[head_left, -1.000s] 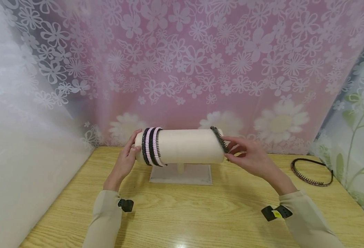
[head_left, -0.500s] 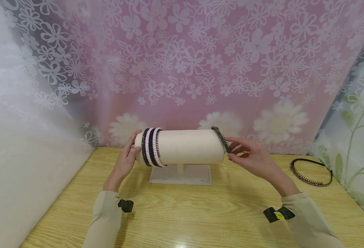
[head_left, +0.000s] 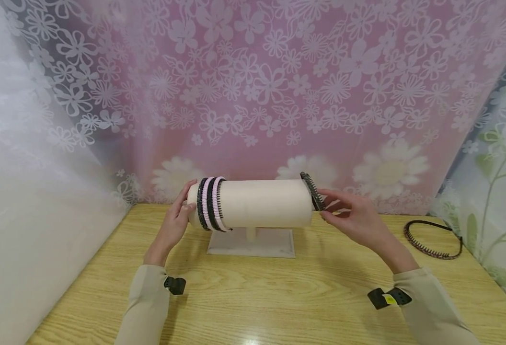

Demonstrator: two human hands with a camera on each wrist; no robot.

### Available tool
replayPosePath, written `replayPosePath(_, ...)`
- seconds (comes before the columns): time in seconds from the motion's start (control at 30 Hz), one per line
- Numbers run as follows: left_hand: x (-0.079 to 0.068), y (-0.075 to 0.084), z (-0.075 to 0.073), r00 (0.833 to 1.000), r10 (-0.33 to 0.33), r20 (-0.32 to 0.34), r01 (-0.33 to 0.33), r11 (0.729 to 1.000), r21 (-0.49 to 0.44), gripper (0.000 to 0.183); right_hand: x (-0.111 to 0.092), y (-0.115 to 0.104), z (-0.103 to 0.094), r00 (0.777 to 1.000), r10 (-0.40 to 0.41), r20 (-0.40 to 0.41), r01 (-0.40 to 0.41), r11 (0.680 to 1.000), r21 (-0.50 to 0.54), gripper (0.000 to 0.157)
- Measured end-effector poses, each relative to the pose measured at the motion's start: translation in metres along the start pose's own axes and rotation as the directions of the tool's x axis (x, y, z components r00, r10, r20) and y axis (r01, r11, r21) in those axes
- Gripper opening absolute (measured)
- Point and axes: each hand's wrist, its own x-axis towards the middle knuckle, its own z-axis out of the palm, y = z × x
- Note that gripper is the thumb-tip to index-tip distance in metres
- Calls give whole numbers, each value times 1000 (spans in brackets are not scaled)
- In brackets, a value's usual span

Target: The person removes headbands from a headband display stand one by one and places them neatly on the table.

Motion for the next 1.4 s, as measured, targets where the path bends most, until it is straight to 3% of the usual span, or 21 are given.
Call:
replayPosePath(0.5, 1, 0, 0, 1000, 2, -3, -2, 1000, 7, 53, -13, 16, -7, 998, -49, -41, 48, 999, -16, 52)
replayPosePath(1.4, 0, 0, -1, 1000, 1, 2, -1, 1000, 5, 53, -46, 38, -12, 998, 27, -56, -32, 996, -81, 50)
